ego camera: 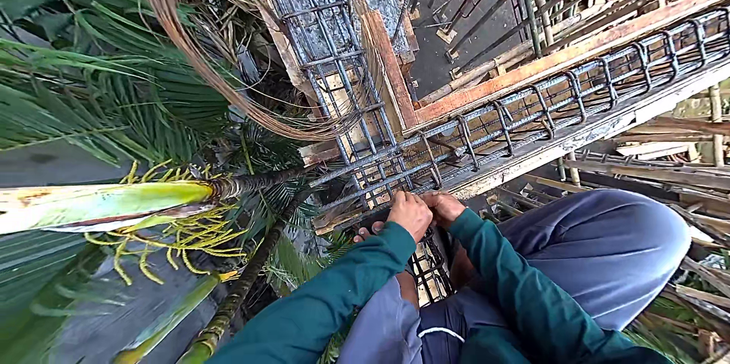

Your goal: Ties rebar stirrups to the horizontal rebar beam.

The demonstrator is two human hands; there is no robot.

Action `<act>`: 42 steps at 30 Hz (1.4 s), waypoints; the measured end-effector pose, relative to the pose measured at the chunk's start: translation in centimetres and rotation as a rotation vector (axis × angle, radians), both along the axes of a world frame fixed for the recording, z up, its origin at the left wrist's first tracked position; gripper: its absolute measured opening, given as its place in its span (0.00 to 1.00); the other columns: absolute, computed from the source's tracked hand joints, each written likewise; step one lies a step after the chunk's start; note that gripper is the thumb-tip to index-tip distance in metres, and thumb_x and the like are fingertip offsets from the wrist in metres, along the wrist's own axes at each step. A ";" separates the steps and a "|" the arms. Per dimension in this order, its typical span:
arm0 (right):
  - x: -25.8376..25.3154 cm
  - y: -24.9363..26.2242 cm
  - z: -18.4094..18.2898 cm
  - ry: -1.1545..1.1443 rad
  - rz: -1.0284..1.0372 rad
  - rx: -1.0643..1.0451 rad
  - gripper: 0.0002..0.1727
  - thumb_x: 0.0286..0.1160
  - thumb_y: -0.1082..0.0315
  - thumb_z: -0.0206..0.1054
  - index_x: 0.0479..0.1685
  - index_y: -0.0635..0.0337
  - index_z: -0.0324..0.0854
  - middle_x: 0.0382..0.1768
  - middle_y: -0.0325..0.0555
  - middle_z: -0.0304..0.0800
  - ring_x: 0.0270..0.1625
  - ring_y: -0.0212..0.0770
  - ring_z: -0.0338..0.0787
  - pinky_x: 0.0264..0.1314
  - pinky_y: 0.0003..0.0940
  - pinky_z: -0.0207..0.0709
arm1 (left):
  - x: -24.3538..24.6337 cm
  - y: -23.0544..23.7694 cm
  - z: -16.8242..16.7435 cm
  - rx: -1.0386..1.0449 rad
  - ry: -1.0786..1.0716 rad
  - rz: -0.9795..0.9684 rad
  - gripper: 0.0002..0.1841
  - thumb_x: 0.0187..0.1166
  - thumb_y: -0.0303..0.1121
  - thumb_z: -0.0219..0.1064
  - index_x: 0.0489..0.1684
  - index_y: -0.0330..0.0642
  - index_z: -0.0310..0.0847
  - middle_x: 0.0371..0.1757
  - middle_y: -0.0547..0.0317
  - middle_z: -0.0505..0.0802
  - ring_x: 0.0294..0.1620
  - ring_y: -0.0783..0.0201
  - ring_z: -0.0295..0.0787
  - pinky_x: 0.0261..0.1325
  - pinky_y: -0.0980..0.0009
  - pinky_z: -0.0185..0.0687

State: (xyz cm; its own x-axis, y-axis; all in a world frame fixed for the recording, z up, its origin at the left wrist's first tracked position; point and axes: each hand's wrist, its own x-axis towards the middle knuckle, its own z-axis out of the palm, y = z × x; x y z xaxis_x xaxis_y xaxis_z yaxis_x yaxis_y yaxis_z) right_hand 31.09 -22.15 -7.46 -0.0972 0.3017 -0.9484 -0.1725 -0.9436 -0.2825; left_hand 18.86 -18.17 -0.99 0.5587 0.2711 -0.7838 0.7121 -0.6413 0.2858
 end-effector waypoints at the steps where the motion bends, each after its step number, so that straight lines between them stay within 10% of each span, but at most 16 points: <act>1: 0.0 0.0 0.1 -0.007 0.005 0.011 0.13 0.84 0.74 0.56 0.37 0.65 0.86 0.14 0.36 0.79 0.13 0.27 0.74 0.16 0.22 0.67 | 0.0 0.5 0.1 -0.032 -0.002 -0.004 0.17 0.88 0.18 0.44 0.65 0.18 0.74 0.64 0.27 0.85 0.67 0.36 0.83 0.68 0.45 0.72; 13: -0.5 0.2 0.6 -0.291 0.346 0.101 0.12 0.86 0.67 0.64 0.54 0.67 0.87 0.28 0.47 0.87 0.19 0.33 0.78 0.24 0.30 0.75 | -2.5 0.5 -3.3 0.101 -0.255 0.133 0.11 0.79 0.21 0.64 0.54 0.31 0.88 0.54 0.37 0.94 0.63 0.37 0.88 0.68 0.42 0.76; 20: -0.9 0.1 0.8 -0.477 0.523 0.193 0.13 0.83 0.61 0.66 0.54 0.54 0.94 0.50 0.52 0.96 0.57 0.53 0.93 0.65 0.61 0.80 | -4.0 0.3 -4.3 0.234 -0.316 0.164 0.11 0.85 0.30 0.61 0.49 0.36 0.90 0.48 0.42 0.96 0.56 0.39 0.92 0.59 0.43 0.80; 28: 0.2 0.5 0.3 -0.214 0.391 -0.013 0.18 0.91 0.56 0.58 0.49 0.62 0.86 0.27 0.41 0.83 0.22 0.34 0.77 0.26 0.32 0.75 | -4.9 -1.2 -5.6 0.337 -0.396 0.264 0.12 0.84 0.32 0.61 0.47 0.37 0.92 0.45 0.43 0.96 0.50 0.41 0.94 0.51 0.44 0.82; 34: -0.9 1.1 2.0 -0.548 0.656 0.109 0.18 0.83 0.54 0.67 0.49 0.60 0.92 0.49 0.58 0.94 0.56 0.58 0.91 0.62 0.64 0.78 | -4.7 -3.6 -6.7 0.455 -0.436 0.455 0.12 0.84 0.31 0.61 0.48 0.38 0.93 0.46 0.43 0.97 0.48 0.38 0.93 0.50 0.42 0.81; 42: -2.6 4.4 5.9 -0.699 1.275 0.196 0.17 0.82 0.58 0.63 0.44 0.64 0.90 0.51 0.62 0.92 0.59 0.63 0.92 0.55 0.67 0.82 | -3.2 -5.5 -6.3 0.498 -0.413 0.621 0.10 0.77 0.24 0.66 0.48 0.32 0.91 0.43 0.39 0.96 0.46 0.37 0.94 0.47 0.43 0.84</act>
